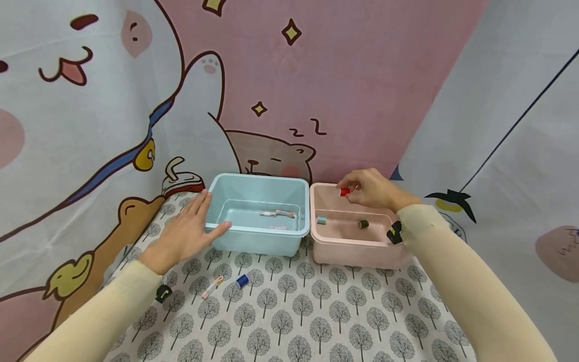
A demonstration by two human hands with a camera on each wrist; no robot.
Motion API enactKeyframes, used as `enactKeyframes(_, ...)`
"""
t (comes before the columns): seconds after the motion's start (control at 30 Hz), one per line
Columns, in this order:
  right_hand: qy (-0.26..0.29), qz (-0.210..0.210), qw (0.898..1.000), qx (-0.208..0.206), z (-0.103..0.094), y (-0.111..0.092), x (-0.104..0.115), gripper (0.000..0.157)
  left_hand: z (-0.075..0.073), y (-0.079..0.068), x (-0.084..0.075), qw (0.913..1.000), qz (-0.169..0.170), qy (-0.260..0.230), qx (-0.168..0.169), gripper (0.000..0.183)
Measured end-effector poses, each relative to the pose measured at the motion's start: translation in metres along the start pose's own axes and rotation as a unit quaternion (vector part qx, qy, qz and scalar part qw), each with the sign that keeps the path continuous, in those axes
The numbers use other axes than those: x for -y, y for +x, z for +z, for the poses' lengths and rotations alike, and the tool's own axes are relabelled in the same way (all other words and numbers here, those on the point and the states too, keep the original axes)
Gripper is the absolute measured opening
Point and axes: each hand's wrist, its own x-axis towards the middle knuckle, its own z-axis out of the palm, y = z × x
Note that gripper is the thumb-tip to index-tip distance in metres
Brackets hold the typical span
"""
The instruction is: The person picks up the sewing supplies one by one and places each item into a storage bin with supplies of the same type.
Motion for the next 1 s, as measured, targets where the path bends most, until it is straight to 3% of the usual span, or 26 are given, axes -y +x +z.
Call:
enactKeyframes(0.53,-0.006,0.024,1.0,0.006,0.001,-0.006,-0.011,0.049,0.0,0.001,-0.001,1.0,-0.002,0.005,0.004,0.117)
enactKeyframes(1.0,-0.025,0.014,0.999,-0.031,-0.011,-0.022,0.004,0.047,-0.001,0.001,0.0,0.9999,0.0,0.008,0.009,0.116)
